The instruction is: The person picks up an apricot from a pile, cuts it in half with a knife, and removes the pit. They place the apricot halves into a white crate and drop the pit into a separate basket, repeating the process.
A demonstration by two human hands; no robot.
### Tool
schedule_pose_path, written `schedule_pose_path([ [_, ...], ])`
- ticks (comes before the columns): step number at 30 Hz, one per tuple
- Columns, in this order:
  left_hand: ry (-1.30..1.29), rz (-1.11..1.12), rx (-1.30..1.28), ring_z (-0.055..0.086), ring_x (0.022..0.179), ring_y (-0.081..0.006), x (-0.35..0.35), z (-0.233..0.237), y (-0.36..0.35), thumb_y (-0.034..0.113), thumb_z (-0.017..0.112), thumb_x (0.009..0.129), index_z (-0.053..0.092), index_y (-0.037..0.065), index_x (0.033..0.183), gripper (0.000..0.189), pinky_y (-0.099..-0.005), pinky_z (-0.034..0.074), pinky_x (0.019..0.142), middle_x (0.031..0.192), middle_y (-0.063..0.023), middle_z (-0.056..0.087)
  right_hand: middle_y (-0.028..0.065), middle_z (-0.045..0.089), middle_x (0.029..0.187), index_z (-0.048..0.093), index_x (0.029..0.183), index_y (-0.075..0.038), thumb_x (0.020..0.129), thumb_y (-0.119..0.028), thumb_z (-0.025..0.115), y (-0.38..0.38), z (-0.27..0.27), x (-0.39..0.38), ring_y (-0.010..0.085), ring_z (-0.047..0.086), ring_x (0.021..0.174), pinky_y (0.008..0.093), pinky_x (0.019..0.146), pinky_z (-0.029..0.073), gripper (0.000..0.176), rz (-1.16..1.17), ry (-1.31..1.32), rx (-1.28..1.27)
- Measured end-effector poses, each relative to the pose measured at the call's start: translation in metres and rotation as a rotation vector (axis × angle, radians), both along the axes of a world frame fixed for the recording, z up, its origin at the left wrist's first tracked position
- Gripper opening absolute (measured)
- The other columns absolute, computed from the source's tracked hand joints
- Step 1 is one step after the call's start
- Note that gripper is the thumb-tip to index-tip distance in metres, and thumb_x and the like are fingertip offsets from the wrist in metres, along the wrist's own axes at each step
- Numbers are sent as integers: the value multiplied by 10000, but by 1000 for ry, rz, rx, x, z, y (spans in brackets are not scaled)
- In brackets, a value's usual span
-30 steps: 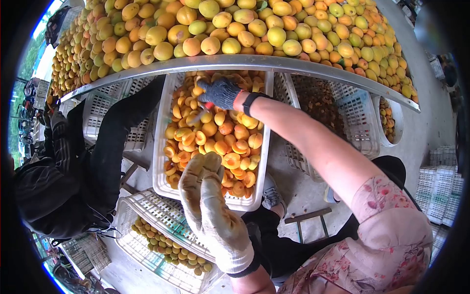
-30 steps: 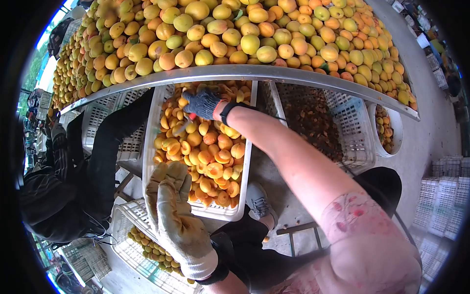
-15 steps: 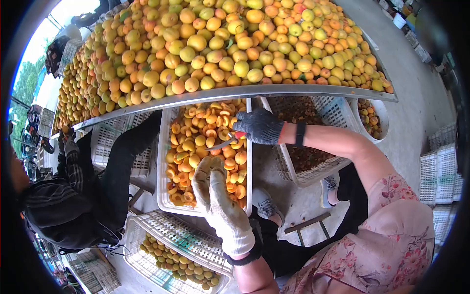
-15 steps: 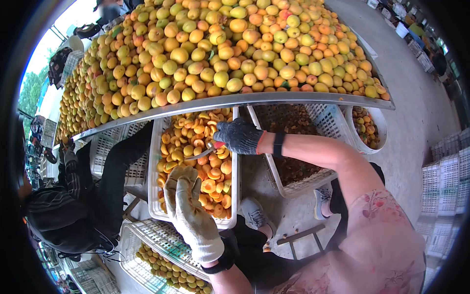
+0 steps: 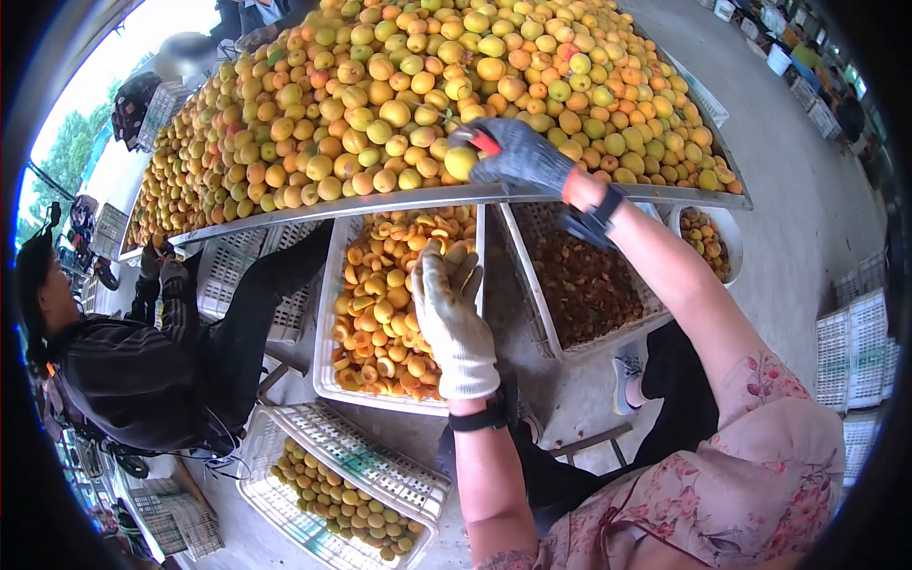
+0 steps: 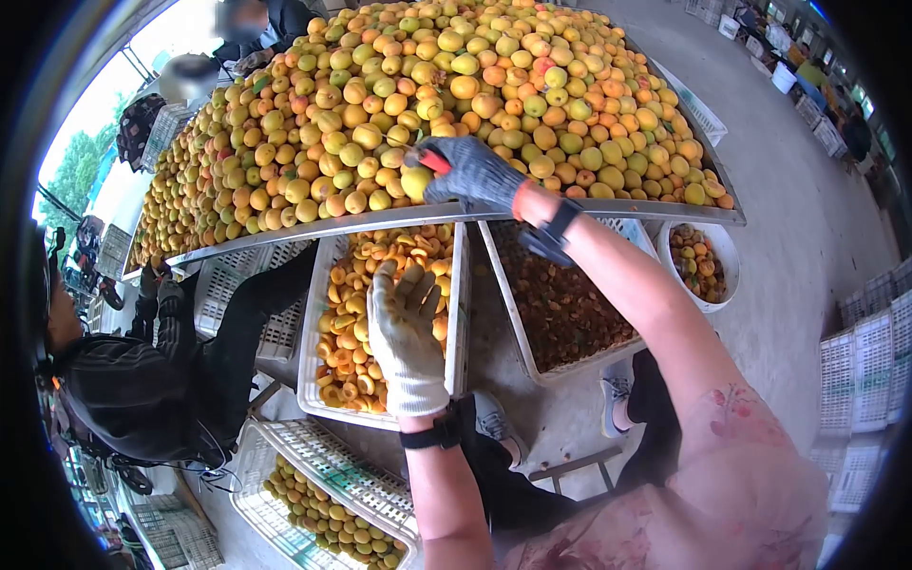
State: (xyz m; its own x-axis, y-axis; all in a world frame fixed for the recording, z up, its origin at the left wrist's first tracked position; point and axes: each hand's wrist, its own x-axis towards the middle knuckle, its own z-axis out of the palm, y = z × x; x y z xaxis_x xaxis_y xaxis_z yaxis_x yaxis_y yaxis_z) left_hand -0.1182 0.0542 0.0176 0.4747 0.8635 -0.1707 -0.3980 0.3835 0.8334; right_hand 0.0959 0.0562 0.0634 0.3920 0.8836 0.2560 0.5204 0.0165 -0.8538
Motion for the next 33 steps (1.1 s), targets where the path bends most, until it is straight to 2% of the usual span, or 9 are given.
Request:
schedule_pose_path([
  [2, -169, -54, -172, 572, 1026, -269, 13, 9, 0, 380, 406, 991, 435, 22, 1285, 465, -381, 457, 913, 1139, -179, 567, 23, 628, 878, 613, 1043, -90, 623, -155, 815, -33, 3, -14, 115, 587, 820, 278, 735, 487, 470, 10, 21, 9],
  [5, -369, -320, -93, 551, 1060, -242, 28, 10, -10, 385, 428, 981, 441, 20, 1293, 481, -406, 454, 931, 1198, -146, 542, 23, 649, 942, 598, 1128, -96, 638, -216, 840, -77, -8, -28, 123, 596, 873, 303, 786, 496, 560, 20, 95, 45],
  [8, -393, -370, -100, 553, 1068, -179, 41, 7, -31, 305, 463, 977, 465, 30, 1290, 417, -343, 498, 862, 1219, -92, 547, 95, 666, 1008, 589, 1146, -66, 702, -283, 801, -110, -4, -43, 220, 637, 927, 331, 794, 496, 537, -138, -44, 9],
  [10, -443, -391, -27, 552, 1075, -170, 48, 7, -41, 271, 468, 977, 463, 40, 1299, 396, -308, 511, 828, 1218, -80, 547, 118, 645, 994, 574, 1166, -52, 747, -324, 765, -123, -6, -44, 286, 628, 917, 345, 789, 491, 535, -217, -375, 87],
  [14, -581, -382, -19, 606, 977, -213, 57, 9, -43, 224, 471, 954, 401, -5, 1342, 456, -306, 524, 803, 1161, -113, 555, 138, 636, 968, 576, 1143, -24, 818, -271, 713, -153, -3, -46, 308, 622, 890, 343, 775, 490, 431, -258, -46, 191],
  [15, -561, -345, -90, 623, 930, -237, 58, 9, -42, 211, 473, 937, 369, -25, 1361, 496, -317, 528, 798, 1152, -133, 552, 149, 638, 961, 585, 1120, -13, 842, -252, 693, -161, -2, -48, 313, 623, 884, 345, 766, 490, 382, -269, 127, 205],
  [18, -504, -380, 0, 581, 910, -207, 62, 14, -43, 247, 471, 951, 359, -25, 1378, 518, -303, 493, 778, 1134, -123, 549, 160, 646, 942, 609, 1056, 0, 878, -226, 655, -184, 2, -64, 303, 630, 869, 351, 739, 489, 291, -221, 218, 67],
  [22, -513, -441, -125, 557, 890, -190, 63, 20, -52, 266, 503, 948, 368, -35, 1371, 536, -293, 475, 759, 1112, -116, 549, 178, 653, 876, 630, 993, -3, 879, -232, 640, -188, -24, -62, 354, 632, 809, 400, 666, 493, 256, -256, -161, 229],
  [33, -220, -391, 202, 602, 956, -218, 71, 13, -57, 225, 513, 958, 434, -51, 1312, 456, -320, 502, 824, 1140, -151, 569, 178, 650, 823, 641, 982, -12, 871, -212, 635, -200, -26, -51, 369, 621, 737, 430, 621, 486, 229, -322, -284, 204],
])
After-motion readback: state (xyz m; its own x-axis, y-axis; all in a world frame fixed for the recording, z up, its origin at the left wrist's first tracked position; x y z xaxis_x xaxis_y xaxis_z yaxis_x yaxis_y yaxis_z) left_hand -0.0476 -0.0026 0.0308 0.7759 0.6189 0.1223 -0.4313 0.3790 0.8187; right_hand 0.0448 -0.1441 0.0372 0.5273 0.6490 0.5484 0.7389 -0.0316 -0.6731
